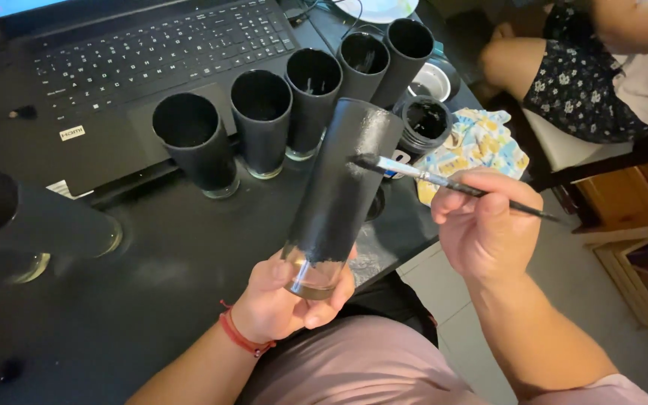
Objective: The person is applying black paint to a cylindrical glass tube using a paintbrush while sitting at a desk.
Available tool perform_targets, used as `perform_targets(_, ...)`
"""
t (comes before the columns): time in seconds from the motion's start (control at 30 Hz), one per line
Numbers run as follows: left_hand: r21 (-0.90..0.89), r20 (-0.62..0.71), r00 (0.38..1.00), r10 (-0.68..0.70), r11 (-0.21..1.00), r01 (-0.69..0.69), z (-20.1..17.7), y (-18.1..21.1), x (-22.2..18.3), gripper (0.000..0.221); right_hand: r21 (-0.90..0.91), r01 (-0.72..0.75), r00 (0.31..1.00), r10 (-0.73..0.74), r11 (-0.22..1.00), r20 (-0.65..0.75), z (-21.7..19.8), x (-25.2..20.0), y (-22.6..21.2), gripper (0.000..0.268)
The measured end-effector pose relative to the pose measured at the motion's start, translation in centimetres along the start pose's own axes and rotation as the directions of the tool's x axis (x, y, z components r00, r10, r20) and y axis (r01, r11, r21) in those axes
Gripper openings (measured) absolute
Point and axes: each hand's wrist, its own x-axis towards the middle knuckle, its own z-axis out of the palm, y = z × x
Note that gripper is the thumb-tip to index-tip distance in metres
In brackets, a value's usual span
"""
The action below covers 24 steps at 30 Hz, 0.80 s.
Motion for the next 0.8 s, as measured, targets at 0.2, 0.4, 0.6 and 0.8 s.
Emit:
perform_targets(0.2, 0.023, -0.032, 0.999, -0.007, 1.0, 0.007, 0.6, 0.2, 0.0, 0.06, 0.063, 0.041, 0.998, -0.039, 0.997, -0.044, -1.5, -1.1, 1.2, 0.028)
perform_targets(0.4, -0.06, -0.008, 1.0, -0.016, 0.998, 0.016, 0.0, 0.1, -0.4, 0.074, 0.124, 0.025, 1.0, -0.023, 0.992, -0.016, -2.0, -1.9, 1.5, 0.022)
perform_targets(0.6, -0.03, 0.029, 0.999, -0.032, 0.999, 0.032, 0.4, 0.5, -0.3, 0.072, 0.031, 0.108, 0.994, -0.109, 0.994, 0.021, -0.8, -1.4, 1.6, 0.021)
perform_targets(0.8, 0.048, 0.013, 1.0, -0.022, 0.999, 0.021, 1.5, 1.3, 0.1, 0.066, -0.278, 0.437, 0.899, -0.411, 0.855, 0.15, 0.9, 0.8, -0.8, 0.027)
